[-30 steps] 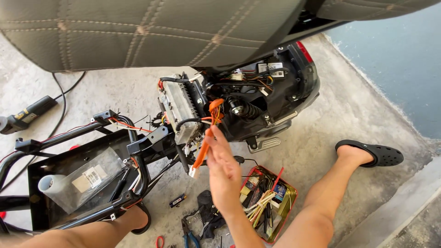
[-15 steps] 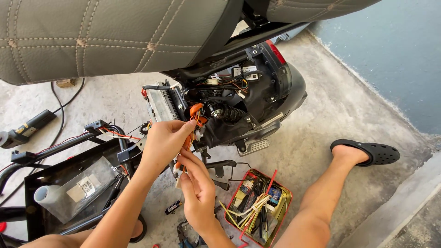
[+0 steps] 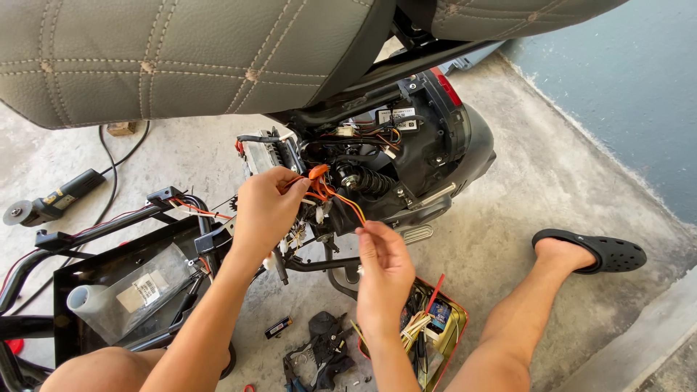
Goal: The person sits on a step beside an electric scooter with its body panels removed and works on the wiring near the controller, joining and adjusting wire connectors and routing orange cables with their hands.
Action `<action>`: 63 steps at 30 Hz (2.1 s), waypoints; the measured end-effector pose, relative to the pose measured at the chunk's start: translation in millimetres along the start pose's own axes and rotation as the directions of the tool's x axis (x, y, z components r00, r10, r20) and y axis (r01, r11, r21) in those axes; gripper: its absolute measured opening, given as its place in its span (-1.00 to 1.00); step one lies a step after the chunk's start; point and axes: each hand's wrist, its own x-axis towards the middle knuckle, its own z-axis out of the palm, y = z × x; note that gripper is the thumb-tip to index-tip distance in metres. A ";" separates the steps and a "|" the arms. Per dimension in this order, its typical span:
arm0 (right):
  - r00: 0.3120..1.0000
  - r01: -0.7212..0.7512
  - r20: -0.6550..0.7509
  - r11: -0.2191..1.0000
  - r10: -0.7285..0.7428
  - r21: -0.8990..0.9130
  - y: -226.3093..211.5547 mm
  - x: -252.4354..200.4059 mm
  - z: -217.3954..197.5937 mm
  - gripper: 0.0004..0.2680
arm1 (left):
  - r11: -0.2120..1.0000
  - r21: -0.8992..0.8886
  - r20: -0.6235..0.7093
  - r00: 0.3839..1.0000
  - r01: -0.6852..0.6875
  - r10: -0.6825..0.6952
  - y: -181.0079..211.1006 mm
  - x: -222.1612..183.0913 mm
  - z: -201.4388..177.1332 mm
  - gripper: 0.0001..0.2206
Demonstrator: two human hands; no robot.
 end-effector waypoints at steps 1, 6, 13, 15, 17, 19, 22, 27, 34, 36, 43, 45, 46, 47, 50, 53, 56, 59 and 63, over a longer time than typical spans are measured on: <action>1.000 0.001 0.004 1.000 -0.001 0.000 -2.0 3.5 -1.8 -0.84 | 1.000 -0.001 -0.004 1.000 0.000 0.000 0.7 -0.8 1.4 -0.79; 0.999 0.038 0.008 0.999 -0.038 -0.013 -3.7 14.0 -13.3 -0.87 | 0.901 0.284 -0.206 0.897 -0.327 0.390 -8.6 -2.8 13.1 -0.85; 0.998 0.058 0.005 0.998 -0.058 -0.002 2.1 18.1 -19.2 -0.87 | 0.865 0.415 -0.125 0.924 -0.283 0.362 -0.3 -5.3 8.3 -0.83; 0.999 0.039 -0.002 0.999 -0.039 -0.031 3.7 16.8 -19.6 -0.88 | 0.894 0.379 -0.101 0.950 -0.238 0.295 2.2 -6.4 7.9 -0.82; 1.000 0.027 -0.007 1.000 -0.027 -0.014 9.3 16.0 -21.7 -0.88 | 0.914 0.342 -0.076 0.964 -0.216 0.256 6.7 -7.0 1.8 -0.83; 1.000 0.014 -0.012 1.000 -0.014 0.004 13.2 14.4 -23.2 -0.88 | 0.932 0.307 -0.047 0.975 -0.192 0.216 7.1 -7.5 -4.0 -0.84; 1.000 0.006 -0.014 1.000 -0.006 -0.019 15.9 12.6 -24.2 -0.89 | 0.936 0.306 0.086 0.984 -0.173 0.154 3.8 -8.1 -13.5 -0.82; 1.000 0.012 0.000 0.999 -0.012 -0.030 20.5 13.4 -26.8 -0.89 | 0.976 0.206 0.273 0.954 0.071 -0.127 31.6 -14.5 -37.7 -0.79; 1.000 -0.020 0.002 0.995 0.020 -0.096 17.8 10.4 -25.0 -0.89 | 0.971 0.212 0.203 0.977 -0.113 0.070 3.1 -10.8 -27.0 -0.80; 0.999 -0.037 0.001 0.993 0.037 -0.112 22.7 9.5 -26.2 -0.89 | 0.979 0.187 0.217 0.975 -0.077 0.035 4.6 -11.4 -25.5 -0.79; 0.992 -0.118 0.018 0.987 0.121 -0.107 26.1 5.3 -24.8 -0.86 | 0.975 0.135 0.113 0.980 -0.178 0.163 -8.7 -10.3 -14.3 -0.82; 0.992 -0.109 0.047 0.987 0.115 -0.115 25.3 4.4 -23.7 -0.85 | 0.978 0.092 0.088 0.980 -0.186 0.178 -10.9 -9.4 -11.2 -0.82; 0.992 -0.109 0.048 0.987 0.116 -0.117 26.2 4.3 -24.3 -0.85 | 0.979 0.091 0.087 0.980 -0.184 0.176 -10.3 -9.2 -12.8 -0.82; 0.992 -0.104 0.060 0.989 0.111 -0.108 27.2 4.4 -24.9 -0.85 | 0.983 0.081 0.094 0.983 -0.167 0.159 -9.6 -8.8 -14.3 -0.82; 0.990 -0.120 0.066 0.988 0.127 -0.098 27.0 4.2 -26.7 -0.84 | 0.999 0.042 0.164 0.986 -0.018 0.010 13.2 -12.7 -30.5 -0.81; 0.986 -0.148 0.059 0.985 0.153 -0.092 27.5 4.1 -28.1 -0.84 | 0.999 0.050 0.174 0.985 -0.005 -0.004 10.9 -11.5 -34.6 -0.81; 0.984 -0.159 0.064 0.983 0.165 -0.092 27.6 3.4 -27.5 -0.83 | 0.985 0.073 0.096 0.985 -0.154 0.146 0.1 -9.4 -30.7 -0.81; 0.983 -0.163 0.066 0.982 0.170 -0.098 29.5 2.1 -27.8 -0.83 | 0.981 0.094 0.072 0.984 -0.171 0.165 -0.5 -8.7 -25.0 -0.81; 0.982 -0.163 0.081 0.980 0.173 -0.112 30.3 -2.0 -26.3 -0.83 | 0.968 0.247 0.098 0.995 -0.046 0.022 10.9 -9.7 -19.3 -0.79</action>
